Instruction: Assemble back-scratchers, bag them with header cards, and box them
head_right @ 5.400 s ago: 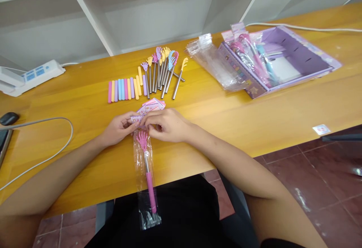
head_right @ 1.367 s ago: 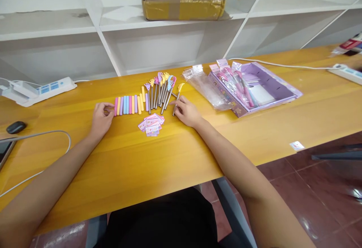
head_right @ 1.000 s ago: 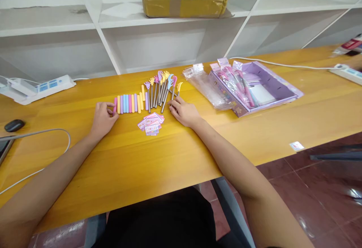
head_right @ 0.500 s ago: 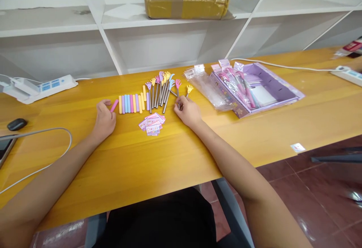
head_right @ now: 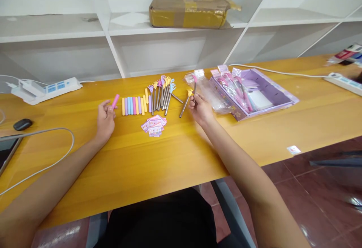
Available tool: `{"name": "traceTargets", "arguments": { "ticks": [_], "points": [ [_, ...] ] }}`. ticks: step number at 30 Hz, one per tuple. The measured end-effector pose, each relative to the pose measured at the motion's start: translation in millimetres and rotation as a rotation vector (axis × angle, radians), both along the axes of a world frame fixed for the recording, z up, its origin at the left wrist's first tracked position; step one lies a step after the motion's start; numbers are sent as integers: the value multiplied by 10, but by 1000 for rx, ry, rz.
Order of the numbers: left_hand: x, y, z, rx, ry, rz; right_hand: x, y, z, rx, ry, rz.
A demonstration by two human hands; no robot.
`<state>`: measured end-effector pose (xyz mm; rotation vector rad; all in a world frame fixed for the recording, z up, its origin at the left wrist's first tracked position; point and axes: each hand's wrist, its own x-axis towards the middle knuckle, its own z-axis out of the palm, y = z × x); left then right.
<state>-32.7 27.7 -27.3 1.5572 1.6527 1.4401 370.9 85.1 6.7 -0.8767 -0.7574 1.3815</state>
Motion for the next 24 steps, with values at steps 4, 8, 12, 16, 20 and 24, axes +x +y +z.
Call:
{"name": "traceTargets", "arguments": {
  "ticks": [4, 8, 12, 16, 20, 24],
  "points": [
    [285, -278, 178, -90, 121, -256, -242, -152, 103, 42, 10, 120],
    [452, -439, 311, -234, 300, -581, -582, -380, 52, 94, -74, 243],
    [460, -429, 346, -316, 401, -681, -693, -607, -22, 210, -299, 410],
    [439, -399, 343, -350, 380, -678, -646, -696, -53, 236, -365, 495],
    [450, -403, 352, -345, 360, -700, -620, -646, -51, 219, -321, 435],
    [457, -406, 362, -341, 343, -709, -612, -599, 12, 167, -255, 385]
  ]
}}
